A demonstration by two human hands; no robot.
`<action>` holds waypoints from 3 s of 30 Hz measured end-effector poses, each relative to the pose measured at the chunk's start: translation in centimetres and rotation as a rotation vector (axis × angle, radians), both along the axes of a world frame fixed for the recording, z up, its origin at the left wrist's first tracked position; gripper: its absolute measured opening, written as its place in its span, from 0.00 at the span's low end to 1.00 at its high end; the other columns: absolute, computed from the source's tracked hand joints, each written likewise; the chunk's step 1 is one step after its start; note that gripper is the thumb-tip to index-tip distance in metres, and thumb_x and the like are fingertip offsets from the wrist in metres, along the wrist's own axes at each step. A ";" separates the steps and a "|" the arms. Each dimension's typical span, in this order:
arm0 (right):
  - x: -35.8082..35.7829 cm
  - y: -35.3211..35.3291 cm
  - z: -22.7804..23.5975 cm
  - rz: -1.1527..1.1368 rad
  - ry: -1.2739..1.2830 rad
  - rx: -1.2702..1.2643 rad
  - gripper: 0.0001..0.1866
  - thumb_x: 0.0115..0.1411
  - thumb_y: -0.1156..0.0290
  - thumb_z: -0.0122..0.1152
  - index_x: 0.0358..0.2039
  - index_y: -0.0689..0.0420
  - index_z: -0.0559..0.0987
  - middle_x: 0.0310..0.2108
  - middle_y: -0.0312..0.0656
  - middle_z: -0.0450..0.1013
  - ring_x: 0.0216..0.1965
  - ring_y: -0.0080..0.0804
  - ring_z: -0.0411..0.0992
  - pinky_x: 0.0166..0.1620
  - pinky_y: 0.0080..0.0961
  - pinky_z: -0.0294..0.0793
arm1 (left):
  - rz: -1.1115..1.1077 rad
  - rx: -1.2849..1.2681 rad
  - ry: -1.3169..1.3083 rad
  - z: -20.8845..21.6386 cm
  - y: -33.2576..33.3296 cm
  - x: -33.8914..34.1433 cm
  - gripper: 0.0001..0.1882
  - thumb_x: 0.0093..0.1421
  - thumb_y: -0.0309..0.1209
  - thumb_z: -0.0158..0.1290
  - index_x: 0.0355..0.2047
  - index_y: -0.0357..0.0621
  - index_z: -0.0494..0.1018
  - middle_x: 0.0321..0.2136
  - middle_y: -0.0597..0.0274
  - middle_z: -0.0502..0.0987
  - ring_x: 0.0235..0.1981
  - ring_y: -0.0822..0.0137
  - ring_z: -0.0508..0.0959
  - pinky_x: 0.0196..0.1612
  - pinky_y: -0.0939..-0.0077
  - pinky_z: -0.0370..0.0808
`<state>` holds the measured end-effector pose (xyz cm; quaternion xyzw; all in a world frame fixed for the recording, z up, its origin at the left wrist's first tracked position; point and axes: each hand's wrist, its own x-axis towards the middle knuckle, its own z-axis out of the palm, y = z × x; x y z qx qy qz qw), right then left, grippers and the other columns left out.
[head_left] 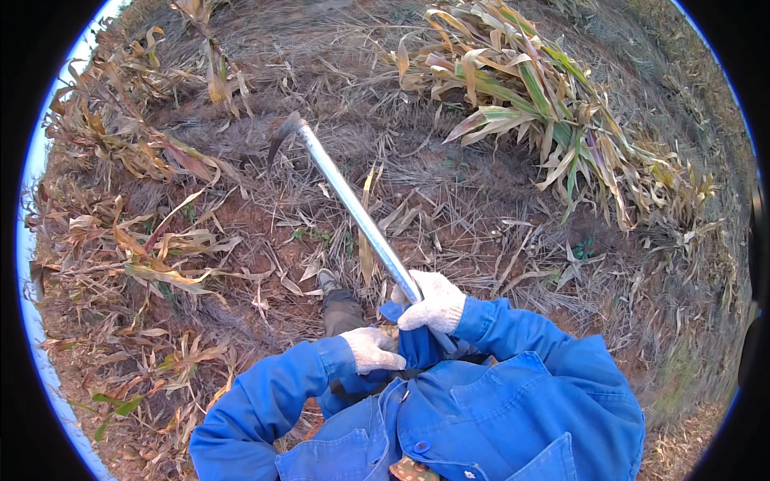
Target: The person uses a sickle to cut dry corn stalks at their base in a field. They repeatedly grasp stalks with one hand and swing the sickle to sever them, then drop the cut stalks to the ground. The person briefly adjusts the head-mounted camera mid-episode before resuming cutting.
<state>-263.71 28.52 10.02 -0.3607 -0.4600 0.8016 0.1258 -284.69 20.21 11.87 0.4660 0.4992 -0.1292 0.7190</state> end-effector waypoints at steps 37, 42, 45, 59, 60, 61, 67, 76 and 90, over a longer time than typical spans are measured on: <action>1.8 -3.4 -2.4 -0.050 -0.137 -0.039 0.27 0.39 0.71 0.82 0.43 0.60 0.81 0.35 0.38 0.77 0.38 0.26 0.74 0.44 0.29 0.76 | -0.441 0.423 0.259 3.3 -1.7 2.6 0.19 0.62 0.44 0.49 0.39 0.46 0.83 0.39 0.48 0.84 0.43 0.45 0.84 0.48 0.49 0.80; 1.7 -2.9 -1.0 -0.043 -0.131 -0.039 0.25 0.41 0.72 0.78 0.42 0.60 0.81 0.35 0.40 0.78 0.40 0.30 0.76 0.45 0.30 0.77 | -0.280 0.338 0.118 3.4 -1.6 1.4 0.20 0.62 0.47 0.51 0.41 0.48 0.84 0.39 0.48 0.84 0.44 0.47 0.83 0.50 0.54 0.79; 1.0 -2.5 -0.8 -0.032 -0.150 0.020 0.24 0.41 0.72 0.78 0.42 0.60 0.81 0.36 0.39 0.78 0.40 0.30 0.76 0.45 0.31 0.77 | -0.237 0.266 0.040 2.7 -1.0 0.8 0.22 0.61 0.50 0.54 0.44 0.48 0.84 0.41 0.47 0.84 0.45 0.48 0.83 0.51 0.56 0.78; -1.6 -0.7 -0.8 0.047 -0.296 0.053 0.28 0.39 0.71 0.81 0.44 0.61 0.81 0.37 0.39 0.79 0.40 0.28 0.75 0.47 0.29 0.77 | -0.253 0.188 -0.153 -1.5 -0.1 -2.4 0.23 0.60 0.44 0.58 0.49 0.41 0.82 0.46 0.46 0.84 0.48 0.50 0.83 0.53 0.61 0.77; -2.3 -0.4 -1.1 0.042 -0.320 0.026 0.27 0.40 0.70 0.80 0.43 0.61 0.81 0.37 0.40 0.79 0.40 0.29 0.76 0.47 0.29 0.77 | -0.197 0.154 -0.186 -1.9 -0.2 -3.4 0.23 0.61 0.46 0.58 0.48 0.42 0.82 0.45 0.48 0.84 0.48 0.53 0.83 0.53 0.62 0.76; -3.2 -0.2 -1.4 0.048 -0.344 0.040 0.26 0.40 0.69 0.79 0.42 0.60 0.81 0.37 0.41 0.79 0.40 0.30 0.77 0.46 0.30 0.78 | -0.185 0.136 -0.212 -2.4 -0.1 -4.3 0.23 0.62 0.46 0.58 0.47 0.42 0.82 0.44 0.48 0.84 0.47 0.53 0.83 0.53 0.62 0.76; -12.0 0.8 -3.3 0.163 -0.552 0.136 0.25 0.41 0.66 0.79 0.42 0.58 0.83 0.38 0.43 0.81 0.42 0.35 0.79 0.48 0.32 0.78 | -0.435 0.296 -0.288 -5.7 0.8 -12.4 0.24 0.64 0.52 0.52 0.44 0.46 0.84 0.43 0.47 0.84 0.48 0.47 0.81 0.53 0.57 0.76; -27.7 0.1 3.1 0.016 -0.647 0.057 0.25 0.41 0.69 0.80 0.42 0.59 0.83 0.36 0.41 0.80 0.39 0.30 0.78 0.45 0.30 0.78 | -0.334 0.122 -0.361 -2.1 2.2 -28.4 0.27 0.62 0.53 0.53 0.48 0.46 0.83 0.49 0.45 0.82 0.53 0.49 0.80 0.57 0.55 0.74; -32.1 1.8 6.4 0.097 -0.551 0.160 0.27 0.39 0.69 0.80 0.42 0.59 0.82 0.37 0.39 0.79 0.41 0.30 0.76 0.48 0.31 0.77 | -0.673 0.345 -0.061 6.7 4.2 -31.8 0.23 0.62 0.46 0.47 0.48 0.45 0.81 0.45 0.42 0.83 0.48 0.44 0.82 0.53 0.50 0.77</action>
